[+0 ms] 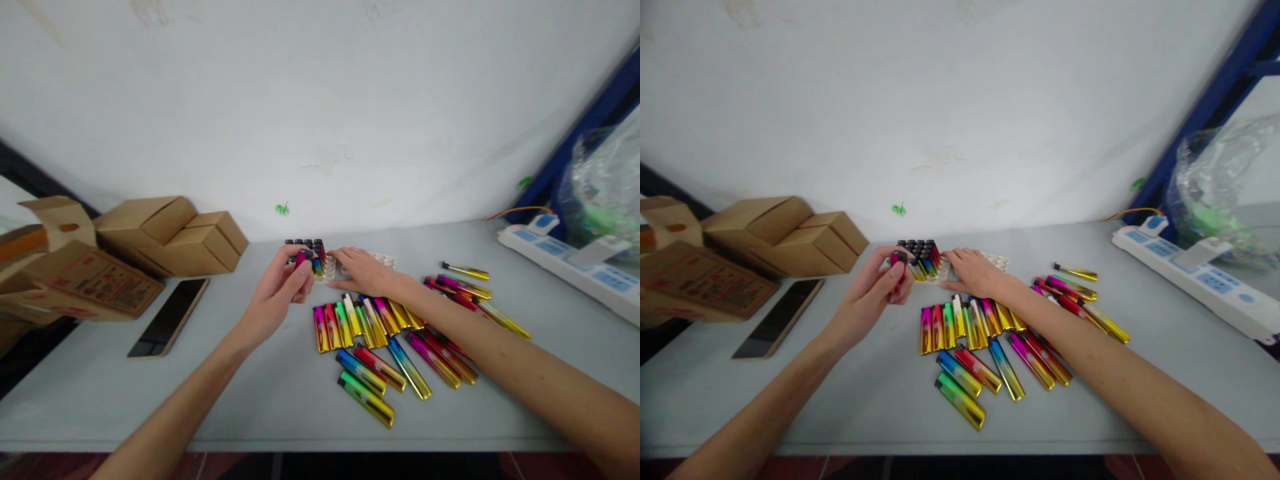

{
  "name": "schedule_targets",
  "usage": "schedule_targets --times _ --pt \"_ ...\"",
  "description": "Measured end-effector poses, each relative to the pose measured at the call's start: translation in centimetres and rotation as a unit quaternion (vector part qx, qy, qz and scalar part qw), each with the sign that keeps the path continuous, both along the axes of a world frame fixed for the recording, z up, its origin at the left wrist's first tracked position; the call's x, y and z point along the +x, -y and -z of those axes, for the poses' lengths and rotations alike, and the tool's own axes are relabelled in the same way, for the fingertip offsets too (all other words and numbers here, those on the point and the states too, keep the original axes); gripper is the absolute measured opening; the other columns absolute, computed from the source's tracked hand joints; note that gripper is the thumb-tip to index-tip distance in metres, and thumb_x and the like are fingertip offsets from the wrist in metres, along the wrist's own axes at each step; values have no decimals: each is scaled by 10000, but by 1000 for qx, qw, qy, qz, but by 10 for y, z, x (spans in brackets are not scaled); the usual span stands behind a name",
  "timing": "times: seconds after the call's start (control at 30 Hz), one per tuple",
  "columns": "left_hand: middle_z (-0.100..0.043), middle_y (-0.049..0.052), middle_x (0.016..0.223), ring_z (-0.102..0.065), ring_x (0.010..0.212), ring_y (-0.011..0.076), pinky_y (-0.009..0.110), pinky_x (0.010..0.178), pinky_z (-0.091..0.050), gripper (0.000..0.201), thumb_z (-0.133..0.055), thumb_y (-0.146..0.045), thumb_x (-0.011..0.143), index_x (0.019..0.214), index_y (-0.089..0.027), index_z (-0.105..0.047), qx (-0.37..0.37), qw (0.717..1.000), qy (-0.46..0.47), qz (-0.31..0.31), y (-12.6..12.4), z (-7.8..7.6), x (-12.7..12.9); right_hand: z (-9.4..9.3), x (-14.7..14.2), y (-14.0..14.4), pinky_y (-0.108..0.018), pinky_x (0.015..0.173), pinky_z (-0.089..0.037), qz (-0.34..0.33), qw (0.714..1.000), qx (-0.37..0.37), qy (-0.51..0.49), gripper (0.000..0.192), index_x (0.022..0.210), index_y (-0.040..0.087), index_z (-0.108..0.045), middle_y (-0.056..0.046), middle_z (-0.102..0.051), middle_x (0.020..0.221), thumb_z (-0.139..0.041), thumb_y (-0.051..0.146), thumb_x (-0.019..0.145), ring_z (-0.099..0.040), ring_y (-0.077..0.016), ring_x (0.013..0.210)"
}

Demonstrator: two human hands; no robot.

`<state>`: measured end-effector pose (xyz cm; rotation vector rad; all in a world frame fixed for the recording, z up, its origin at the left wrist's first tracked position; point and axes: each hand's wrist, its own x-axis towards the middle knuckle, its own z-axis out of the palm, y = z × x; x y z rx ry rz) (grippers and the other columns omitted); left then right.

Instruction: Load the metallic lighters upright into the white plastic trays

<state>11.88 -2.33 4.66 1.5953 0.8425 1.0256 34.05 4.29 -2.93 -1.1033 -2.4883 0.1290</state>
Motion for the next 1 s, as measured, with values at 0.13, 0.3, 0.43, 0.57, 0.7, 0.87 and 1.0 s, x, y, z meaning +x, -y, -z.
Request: schedule_targets --times 0.13,0.3,0.43,0.57,0.7,0.87,1.0 --pt "-320 -73 552 -268 483 87 248 453 -217 538 -630 -684 905 703 -210 -476 23 996 -1 -83 -15 16 17 1 0 0 -507 1010 -482 -7 1000 4 -5 604 1408 115 -486 -203 -648 1278 -655 506 978 -624 -340 1156" --pt "-279 -66 508 -235 458 88 268 447 -204 618 -585 -706 899 584 -227 -356 22 990 -4 -140 -16 46 17 2 2 0 -515 995 -488 -13 1000 6 -13 581 1398 129 -499 -198 -651 1262 -654 500 978 -624 -344 1135" --pt "-278 -65 495 -223 453 89 269 446 -189 533 -595 -568 898 565 -230 -353 10 990 -8 -140 -9 55 14 0 1 0 -513 999 -489 -6 1000 5 -3 590 1396 120 -502 -203 -652 1264 -643 515 982 -624 -349 1145" --pt "-299 -65 488 -238 452 92 268 443 -182 438 -601 -452 869 573 -230 -368 7 990 -16 -142 -7 57 13 -2 1 2 -512 1005 -490 -4 1000 3 3 605 1401 101 -496 -214 -648 1288 -644 514 983 -621 -355 1167" --pt "-320 -63 513 -269 468 92 258 445 -214 436 -591 -456 903 600 -223 -383 5 989 -37 -141 -6 61 12 -2 1 2 -501 1001 -493 -7 1000 4 1 603 1405 105 -490 -215 -643 1309 -640 513 987 -621 -350 1174" --pt "-328 -89 549 -272 459 79 211 421 -221 419 -594 -572 960 776 -215 -472 8 995 -4 -103 -6 54 12 0 1 1 -496 1010 -487 -3 1000 10 -2 592 1404 116 -491 -202 -646 1299 -646 505 985 -625 -342 1170" --pt "-513 -86 679 -376 411 62 175 374 -305 358 -624 -564 968 1081 -252 -490 23 996 50 -65 -13 32 10 0 0 1 -485 1009 -482 -1 1000 9 0 596 1407 116 -489 -197 -649 1289 -649 504 985 -631 -335 1156"
